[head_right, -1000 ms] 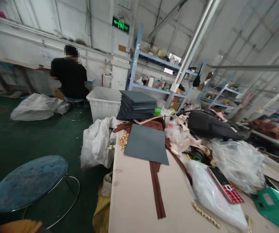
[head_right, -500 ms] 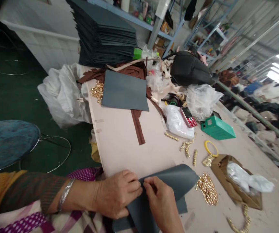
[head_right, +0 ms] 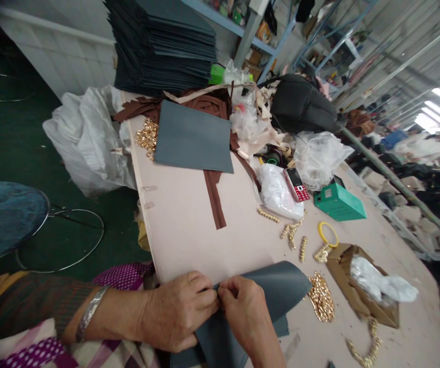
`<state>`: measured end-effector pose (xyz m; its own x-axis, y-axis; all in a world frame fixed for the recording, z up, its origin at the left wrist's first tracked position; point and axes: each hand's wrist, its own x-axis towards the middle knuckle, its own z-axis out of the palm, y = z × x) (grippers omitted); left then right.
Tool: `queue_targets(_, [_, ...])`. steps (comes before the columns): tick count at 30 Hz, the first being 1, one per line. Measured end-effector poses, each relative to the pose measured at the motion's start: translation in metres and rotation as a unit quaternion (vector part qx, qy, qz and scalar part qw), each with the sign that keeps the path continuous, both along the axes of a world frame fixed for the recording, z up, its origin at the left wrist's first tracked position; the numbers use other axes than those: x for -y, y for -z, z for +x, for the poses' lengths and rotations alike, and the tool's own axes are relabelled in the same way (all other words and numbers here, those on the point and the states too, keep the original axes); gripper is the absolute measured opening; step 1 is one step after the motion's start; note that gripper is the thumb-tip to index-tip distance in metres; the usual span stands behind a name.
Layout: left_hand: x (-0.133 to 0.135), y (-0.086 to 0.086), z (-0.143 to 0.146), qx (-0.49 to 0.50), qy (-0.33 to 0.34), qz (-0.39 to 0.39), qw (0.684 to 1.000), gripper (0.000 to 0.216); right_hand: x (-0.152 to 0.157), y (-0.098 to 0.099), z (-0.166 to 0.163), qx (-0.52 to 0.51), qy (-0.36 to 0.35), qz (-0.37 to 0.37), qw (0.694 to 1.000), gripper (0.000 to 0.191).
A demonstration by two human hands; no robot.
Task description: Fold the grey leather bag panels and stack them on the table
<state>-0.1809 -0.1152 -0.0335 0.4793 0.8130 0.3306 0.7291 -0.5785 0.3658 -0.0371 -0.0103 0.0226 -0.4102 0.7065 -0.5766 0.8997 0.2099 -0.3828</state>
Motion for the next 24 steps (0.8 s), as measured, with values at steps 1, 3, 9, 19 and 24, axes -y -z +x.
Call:
queue_targets(1, [0.000, 0.000, 0.000, -0.001, 0.003, -0.004, 1.000, 0.032, -0.001, 0.000, 0.000, 0.007, 0.000, 0.001, 1.000, 0.019])
queue_targets(3, [0.000, -0.001, 0.000, -0.002, 0.009, -0.014, 1.000, 0.033, -0.003, 0.001, -0.001, 0.011, 0.015, -0.008, 1.000, 0.015])
queue_targets(9, [-0.001, 0.000, -0.001, -0.001, 0.013, -0.044, 0.999, 0.044, -0.015, 0.003, -0.005, 0.000, 0.050, -0.066, 0.997, 0.007])
queue_targets(19, [0.003, 0.005, -0.003, 0.070, -0.041, -0.016, 0.997, 0.052, 0.018, -0.007, 0.007, -0.062, 0.102, 0.128, 0.985, 0.010])
queue_targets(24, [-0.004, 0.017, 0.004, 0.069, -0.012, 0.061, 0.996, 0.066, 0.039, -0.021, 0.056, -0.070, 0.217, 0.312, 0.922, 0.058])
